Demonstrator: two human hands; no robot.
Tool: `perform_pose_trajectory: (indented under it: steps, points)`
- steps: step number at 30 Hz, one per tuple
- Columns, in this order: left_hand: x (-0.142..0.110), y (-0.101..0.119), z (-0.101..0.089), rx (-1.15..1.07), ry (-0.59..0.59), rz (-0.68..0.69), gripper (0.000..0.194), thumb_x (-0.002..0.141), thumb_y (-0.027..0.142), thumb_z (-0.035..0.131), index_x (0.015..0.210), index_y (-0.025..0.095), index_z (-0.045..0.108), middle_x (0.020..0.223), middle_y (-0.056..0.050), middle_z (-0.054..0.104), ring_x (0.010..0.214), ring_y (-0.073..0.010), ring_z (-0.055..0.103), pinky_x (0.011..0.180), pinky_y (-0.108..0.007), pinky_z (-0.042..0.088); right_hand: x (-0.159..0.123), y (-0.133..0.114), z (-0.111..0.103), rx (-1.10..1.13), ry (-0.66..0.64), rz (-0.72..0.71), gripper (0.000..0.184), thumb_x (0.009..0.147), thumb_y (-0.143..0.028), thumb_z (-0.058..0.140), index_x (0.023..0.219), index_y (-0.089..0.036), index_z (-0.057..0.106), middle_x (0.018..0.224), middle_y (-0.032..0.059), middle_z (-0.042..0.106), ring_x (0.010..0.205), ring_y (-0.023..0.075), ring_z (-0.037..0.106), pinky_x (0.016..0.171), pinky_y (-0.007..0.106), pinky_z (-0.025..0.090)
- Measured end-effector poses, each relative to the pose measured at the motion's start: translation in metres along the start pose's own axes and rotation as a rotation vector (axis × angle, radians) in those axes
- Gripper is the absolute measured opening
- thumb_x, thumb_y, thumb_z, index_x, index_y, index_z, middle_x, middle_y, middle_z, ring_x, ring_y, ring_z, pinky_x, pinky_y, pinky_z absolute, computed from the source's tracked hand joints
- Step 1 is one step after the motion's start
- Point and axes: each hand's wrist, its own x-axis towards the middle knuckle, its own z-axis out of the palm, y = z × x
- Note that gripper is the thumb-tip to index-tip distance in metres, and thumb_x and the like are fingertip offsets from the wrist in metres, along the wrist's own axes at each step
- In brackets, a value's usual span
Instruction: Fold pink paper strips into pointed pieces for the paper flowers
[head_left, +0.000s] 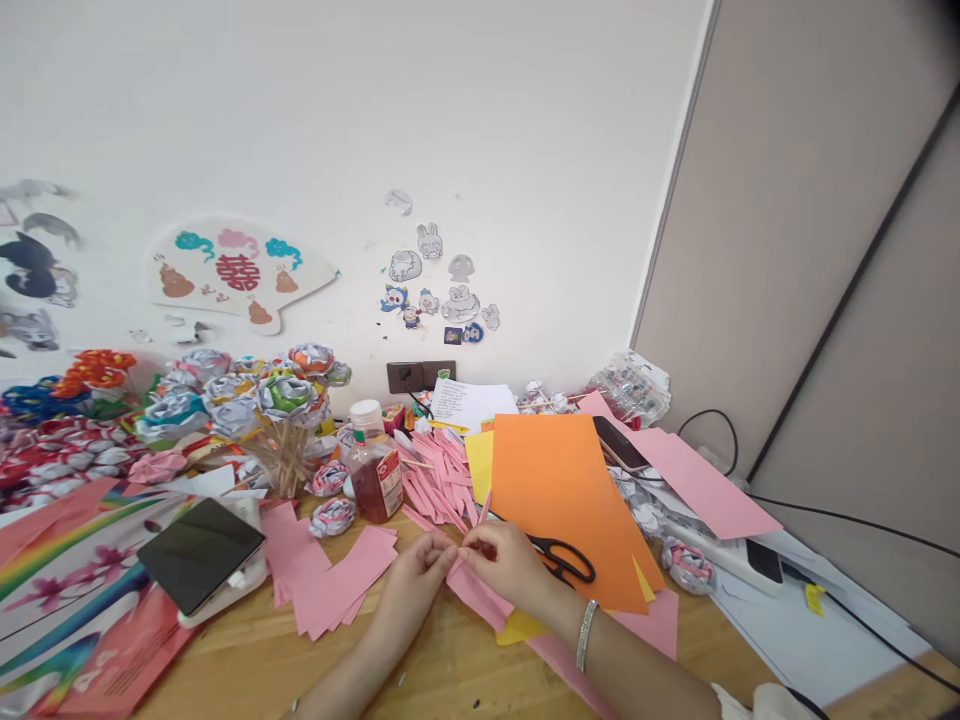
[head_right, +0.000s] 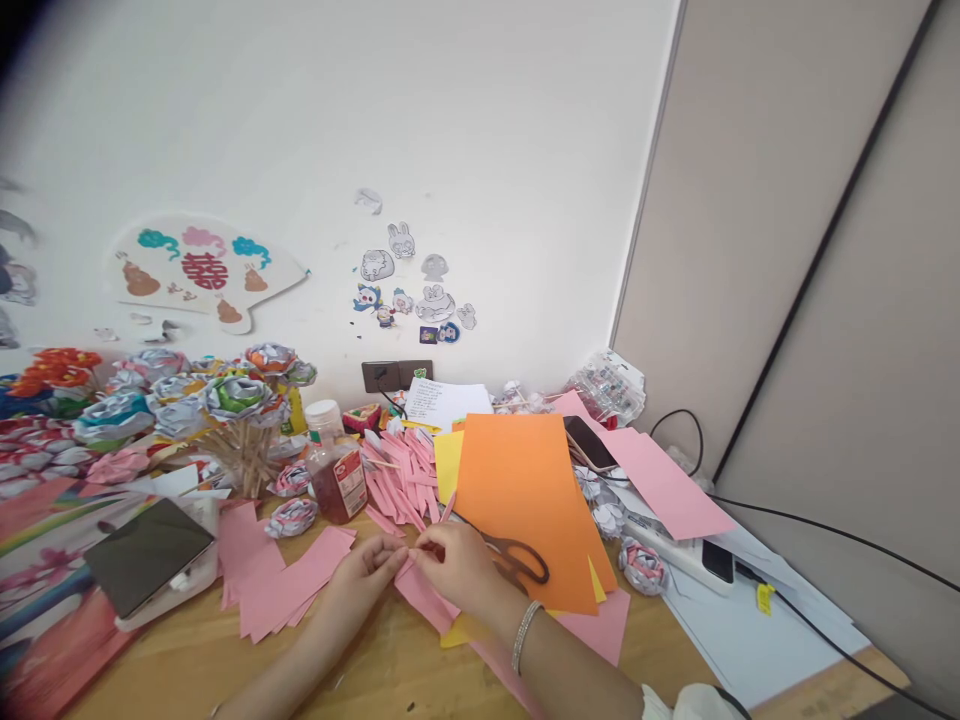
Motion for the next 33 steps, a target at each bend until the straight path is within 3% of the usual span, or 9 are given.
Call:
perform_pose_trajectory:
  steps: [11, 18, 23, 28, 33]
  points:
    - [-0.005, 0.004, 0.001, 0.098, 0.010, 0.019, 0.018, 0.071, 0.034, 0.052, 0.063, 0.018, 0.052, 0.059, 0.002, 0.055, 0.058, -0.0161, 0.051, 0.054, -0.024, 0.036, 0.000, 0.002, 0.000, 0.015, -0.034, -0.007, 0.010, 0.075, -0.015, 0.054, 0.069, -0.016, 0.062, 0.067, 0.0005, 0.059, 0.064, 0.0118, 0.051, 0.058, 0.021, 0.037]
    - [-0.004, 0.002, 0.000, 0.086, -0.071, -0.016, 0.018, 0.069, 0.034, 0.054, 0.066, 0.017, 0.052, 0.054, 0.004, 0.053, 0.051, -0.0137, 0.049, 0.049, -0.022, 0.032, 0.001, 0.007, -0.004, 0.043, -0.120, -0.028, 0.016, 0.078, -0.013, 0.049, 0.068, -0.016, 0.061, 0.066, -0.0012, 0.059, 0.063, 0.0106, 0.051, 0.057, 0.020, 0.036]
    - [-0.005, 0.005, 0.000, 0.082, -0.031, -0.029, 0.022, 0.068, 0.039, 0.051, 0.060, 0.018, 0.049, 0.051, 0.005, 0.049, 0.049, -0.0135, 0.047, 0.048, -0.022, 0.032, 0.003, 0.012, -0.007, 0.080, -0.161, 0.023, 0.013, 0.077, -0.019, 0.052, 0.069, -0.016, 0.061, 0.065, -0.0019, 0.059, 0.061, 0.0104, 0.050, 0.053, 0.019, 0.034]
    - [-0.006, 0.009, 0.001, 0.079, 0.032, -0.037, 0.024, 0.068, 0.041, 0.051, 0.057, 0.020, 0.045, 0.050, 0.007, 0.045, 0.048, -0.0134, 0.046, 0.047, -0.023, 0.033, 0.005, 0.010, -0.011, 0.075, -0.113, 0.044, 0.013, 0.075, -0.013, 0.050, 0.066, -0.015, 0.060, 0.064, -0.0023, 0.056, 0.060, 0.0098, 0.049, 0.053, 0.018, 0.033]
    - [-0.006, 0.008, 0.002, 0.016, -0.110, -0.102, 0.027, 0.064, 0.044, 0.058, 0.059, 0.018, 0.049, 0.044, 0.006, 0.051, 0.042, -0.0140, 0.050, 0.044, -0.024, 0.037, 0.006, 0.012, -0.009, 0.047, -0.150, 0.015, 0.011, 0.073, -0.012, 0.052, 0.067, -0.016, 0.061, 0.065, -0.0022, 0.058, 0.061, 0.0105, 0.050, 0.054, 0.019, 0.033]
